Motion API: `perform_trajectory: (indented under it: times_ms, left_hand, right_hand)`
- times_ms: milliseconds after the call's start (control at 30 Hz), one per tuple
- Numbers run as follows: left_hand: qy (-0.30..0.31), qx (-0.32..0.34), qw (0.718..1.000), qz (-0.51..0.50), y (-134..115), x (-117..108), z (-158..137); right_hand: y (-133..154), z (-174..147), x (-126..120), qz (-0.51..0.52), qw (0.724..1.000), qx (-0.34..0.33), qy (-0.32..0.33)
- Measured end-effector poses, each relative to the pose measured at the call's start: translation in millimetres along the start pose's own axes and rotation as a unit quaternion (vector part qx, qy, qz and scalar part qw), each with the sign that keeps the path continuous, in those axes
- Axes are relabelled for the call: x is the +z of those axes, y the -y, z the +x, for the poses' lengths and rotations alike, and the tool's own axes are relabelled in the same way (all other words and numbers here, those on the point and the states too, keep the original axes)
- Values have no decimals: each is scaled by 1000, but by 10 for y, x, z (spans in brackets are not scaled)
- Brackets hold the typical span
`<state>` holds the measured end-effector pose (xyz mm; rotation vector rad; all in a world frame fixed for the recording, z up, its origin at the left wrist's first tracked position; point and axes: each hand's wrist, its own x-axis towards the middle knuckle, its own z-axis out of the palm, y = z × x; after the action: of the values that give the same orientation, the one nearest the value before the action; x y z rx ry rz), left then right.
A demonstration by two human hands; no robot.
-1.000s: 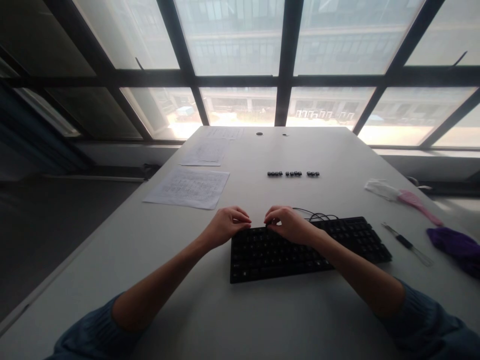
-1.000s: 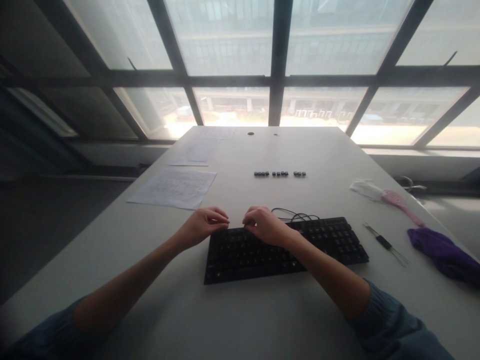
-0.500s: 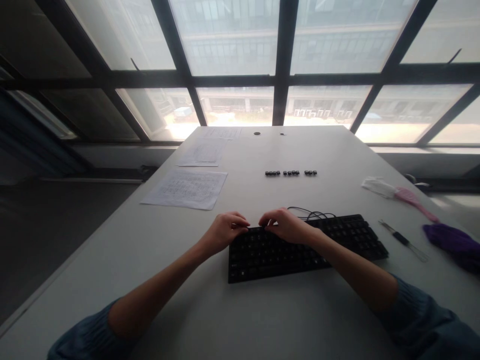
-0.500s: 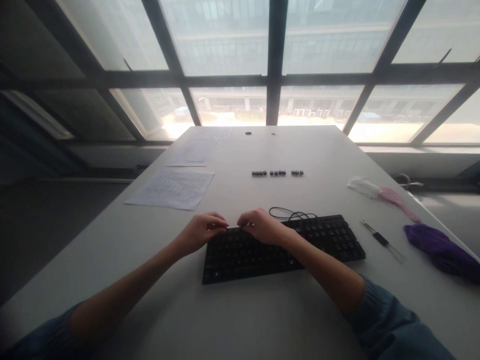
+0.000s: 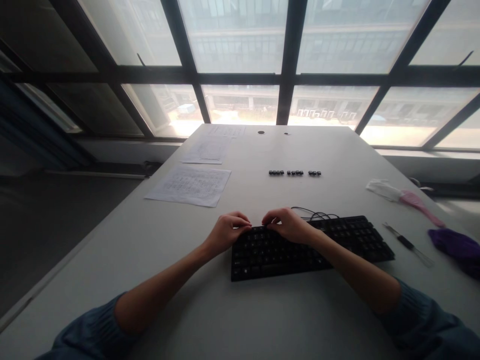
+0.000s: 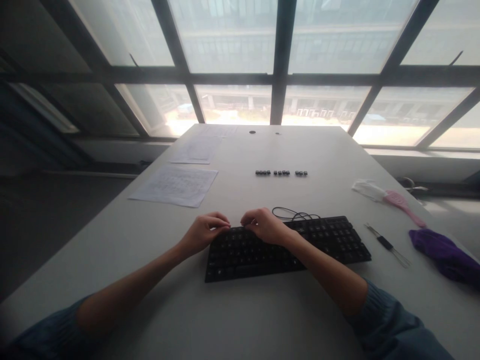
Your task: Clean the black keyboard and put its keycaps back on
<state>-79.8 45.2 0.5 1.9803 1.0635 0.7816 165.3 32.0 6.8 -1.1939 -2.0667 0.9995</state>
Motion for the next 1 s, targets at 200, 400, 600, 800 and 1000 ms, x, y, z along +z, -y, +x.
perform_trajectory:
  times_ms: [200,400,600,800,1000]
  left_hand:
    - [-5,1,1000,-14,17,21,-1]
    - [-32,58,998,8,56,65,-35]
    - [-8,108,992,58,61,56,-59]
    - [33,167,970,173,3,-34,-160]
    - [24,139,970,201,7,-23,-220]
  right_hand:
    - [49,-31,24,-62,998,-28,-7]
    - [72,-37,56,-123,990,-67,-5]
    - [11,-54,71,-102,992,-77,-23]
    - [39,-140,60,-173,979,-103,-16]
    - [124,-191,67,-226,970,-85,-12]
